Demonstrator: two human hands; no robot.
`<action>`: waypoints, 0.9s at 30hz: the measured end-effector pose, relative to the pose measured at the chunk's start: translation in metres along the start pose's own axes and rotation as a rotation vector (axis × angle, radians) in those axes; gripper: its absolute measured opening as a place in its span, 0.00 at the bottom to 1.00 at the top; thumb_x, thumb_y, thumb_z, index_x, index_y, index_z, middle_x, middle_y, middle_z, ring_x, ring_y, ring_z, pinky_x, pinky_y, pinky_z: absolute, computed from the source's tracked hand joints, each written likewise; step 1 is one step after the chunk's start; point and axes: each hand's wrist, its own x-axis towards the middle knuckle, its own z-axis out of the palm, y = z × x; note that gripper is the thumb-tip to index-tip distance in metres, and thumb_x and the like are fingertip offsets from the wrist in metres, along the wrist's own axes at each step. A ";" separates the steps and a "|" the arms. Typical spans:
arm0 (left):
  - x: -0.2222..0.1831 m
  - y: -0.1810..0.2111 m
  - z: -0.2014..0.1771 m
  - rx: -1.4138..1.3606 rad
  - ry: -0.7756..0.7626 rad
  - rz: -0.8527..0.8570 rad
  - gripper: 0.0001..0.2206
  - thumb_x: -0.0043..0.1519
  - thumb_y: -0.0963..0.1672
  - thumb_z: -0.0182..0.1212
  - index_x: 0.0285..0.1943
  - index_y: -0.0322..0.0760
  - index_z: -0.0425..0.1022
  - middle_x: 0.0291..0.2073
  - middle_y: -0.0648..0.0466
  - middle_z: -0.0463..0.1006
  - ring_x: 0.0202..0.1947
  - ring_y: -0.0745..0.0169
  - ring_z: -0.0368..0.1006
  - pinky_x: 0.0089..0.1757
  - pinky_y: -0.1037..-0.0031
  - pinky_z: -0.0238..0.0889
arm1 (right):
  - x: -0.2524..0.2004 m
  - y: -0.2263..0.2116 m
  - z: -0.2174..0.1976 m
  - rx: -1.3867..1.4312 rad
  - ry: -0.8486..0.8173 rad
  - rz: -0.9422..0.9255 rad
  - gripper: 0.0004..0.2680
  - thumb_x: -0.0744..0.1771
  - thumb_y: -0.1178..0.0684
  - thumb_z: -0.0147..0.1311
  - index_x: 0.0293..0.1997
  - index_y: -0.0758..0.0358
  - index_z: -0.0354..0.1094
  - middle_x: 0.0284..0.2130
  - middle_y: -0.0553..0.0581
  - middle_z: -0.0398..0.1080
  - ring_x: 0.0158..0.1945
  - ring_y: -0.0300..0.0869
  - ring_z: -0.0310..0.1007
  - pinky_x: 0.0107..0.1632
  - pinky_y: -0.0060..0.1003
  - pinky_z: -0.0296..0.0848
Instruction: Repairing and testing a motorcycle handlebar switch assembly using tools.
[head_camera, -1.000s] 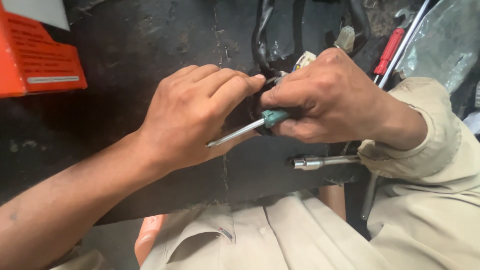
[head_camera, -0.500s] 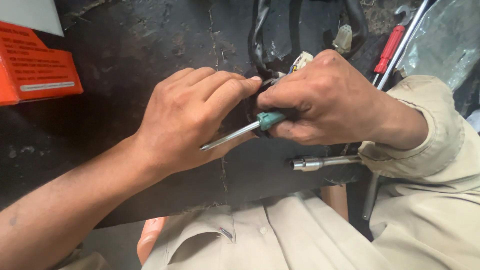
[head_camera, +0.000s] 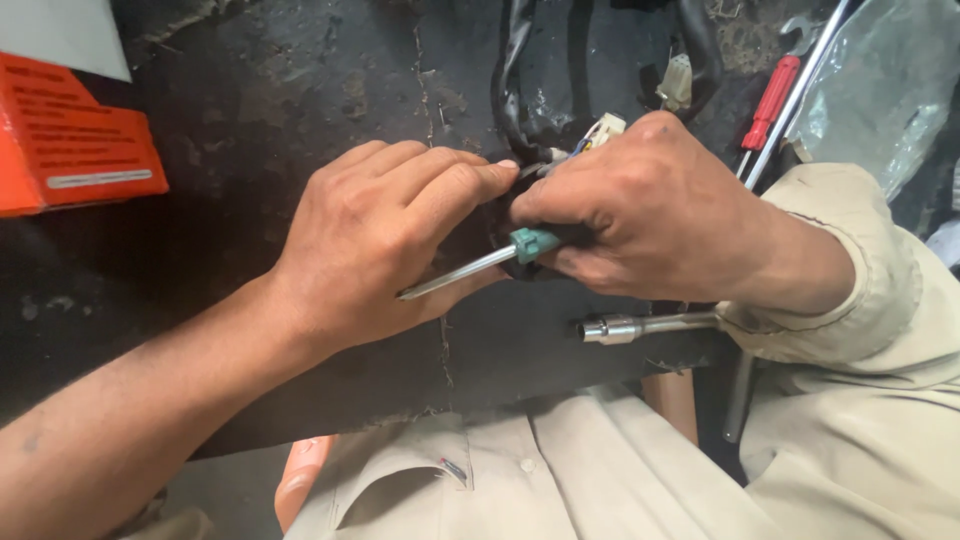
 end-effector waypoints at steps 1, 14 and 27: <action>0.000 0.000 -0.001 -0.005 -0.004 -0.001 0.27 0.51 0.47 0.78 0.57 0.34 0.74 0.46 0.51 0.80 0.45 0.54 0.77 0.41 0.63 0.65 | -0.001 -0.001 0.000 0.014 0.017 -0.003 0.08 0.60 0.57 0.67 0.38 0.63 0.75 0.26 0.57 0.74 0.29 0.50 0.76 0.32 0.42 0.72; -0.001 0.004 0.001 0.004 0.045 -0.027 0.27 0.48 0.47 0.80 0.54 0.34 0.76 0.45 0.52 0.81 0.43 0.54 0.77 0.40 0.64 0.66 | -0.070 -0.042 -0.075 -0.356 -0.047 -0.101 0.13 0.62 0.56 0.65 0.51 0.60 0.76 0.39 0.58 0.77 0.35 0.47 0.75 0.34 0.40 0.71; -0.001 0.004 0.001 -0.040 0.062 -0.032 0.28 0.45 0.45 0.80 0.54 0.34 0.74 0.44 0.52 0.82 0.43 0.54 0.77 0.41 0.64 0.66 | -0.036 -0.043 -0.077 -0.456 -0.154 -0.419 0.22 0.52 0.59 0.57 0.48 0.78 0.75 0.38 0.70 0.76 0.36 0.54 0.78 0.36 0.42 0.76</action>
